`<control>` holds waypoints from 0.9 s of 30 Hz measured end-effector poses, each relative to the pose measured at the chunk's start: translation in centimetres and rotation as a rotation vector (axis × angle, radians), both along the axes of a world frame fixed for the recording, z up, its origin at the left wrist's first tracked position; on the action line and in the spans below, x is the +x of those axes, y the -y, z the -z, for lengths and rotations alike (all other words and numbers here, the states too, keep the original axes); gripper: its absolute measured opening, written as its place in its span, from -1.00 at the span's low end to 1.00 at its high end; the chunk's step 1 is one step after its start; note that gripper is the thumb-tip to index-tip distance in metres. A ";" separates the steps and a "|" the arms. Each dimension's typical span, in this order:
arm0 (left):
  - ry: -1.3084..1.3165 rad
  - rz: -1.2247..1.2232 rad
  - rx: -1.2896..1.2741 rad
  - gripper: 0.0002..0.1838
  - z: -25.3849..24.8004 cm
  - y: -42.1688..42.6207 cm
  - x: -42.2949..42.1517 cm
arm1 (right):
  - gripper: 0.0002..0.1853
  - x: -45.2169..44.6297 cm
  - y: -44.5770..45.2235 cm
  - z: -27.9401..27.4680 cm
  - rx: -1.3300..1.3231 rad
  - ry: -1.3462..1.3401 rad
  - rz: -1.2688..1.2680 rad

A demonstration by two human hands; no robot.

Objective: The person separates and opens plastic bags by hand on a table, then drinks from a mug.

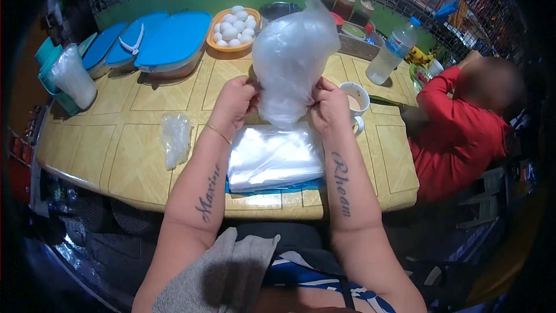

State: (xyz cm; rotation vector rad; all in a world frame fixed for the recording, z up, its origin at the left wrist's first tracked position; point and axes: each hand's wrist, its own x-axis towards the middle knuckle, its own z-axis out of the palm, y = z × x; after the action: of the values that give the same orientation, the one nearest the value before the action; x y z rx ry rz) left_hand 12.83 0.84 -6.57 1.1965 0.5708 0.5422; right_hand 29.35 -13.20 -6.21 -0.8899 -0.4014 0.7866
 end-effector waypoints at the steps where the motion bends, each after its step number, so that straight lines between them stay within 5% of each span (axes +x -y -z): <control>1: -0.072 -0.004 0.147 -0.88 0.6 -0.2 0.1 | -0.47 -0.4 -0.1 0.3 -0.063 0.045 0.055; 7: -0.454 0.071 0.674 -0.70 4.8 -1.9 1.2 | -0.45 -1.7 -0.9 2.7 -0.480 0.468 0.254; 10: -0.591 0.089 0.695 -0.77 3.9 -2.0 1.5 | -0.52 -1.3 -1.2 4.3 -0.342 0.351 0.220; 14: -0.269 -0.205 0.640 -0.82 6.5 -2.9 1.6 | -0.58 -1.1 -0.5 4.5 -0.412 0.573 0.276; 16: -0.100 -0.371 0.548 -0.82 4.6 -2.1 1.3 | -0.57 -1.5 -0.6 4.0 -0.336 0.948 0.569; 18: 0.121 -0.309 0.450 -0.72 1.4 0.0 0.5 | -0.60 -1.2 -0.5 3.6 -0.267 1.177 0.745; 19: 0.229 -0.275 0.394 -0.67 0.6 0.8 0.4 | -0.64 -1.1 -0.3 3.3 -0.371 1.182 0.626; 22: 0.179 -0.122 0.572 -0.45 1.6 1.0 0.7 | -0.78 -1.5 0.9 1.8 -0.594 1.102 0.353; 27: 0.109 -0.239 0.623 -0.40 1.9 0.2 0.5 | -0.81 -3.3 6.0 -3.6 -0.244 1.410 0.914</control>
State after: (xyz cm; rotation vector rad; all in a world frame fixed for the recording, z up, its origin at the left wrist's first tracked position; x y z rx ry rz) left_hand 13.31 0.67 -8.52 1.6812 0.4650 1.0328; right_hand 26.09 -19.16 -2.58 -1.6003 -1.0086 -0.7748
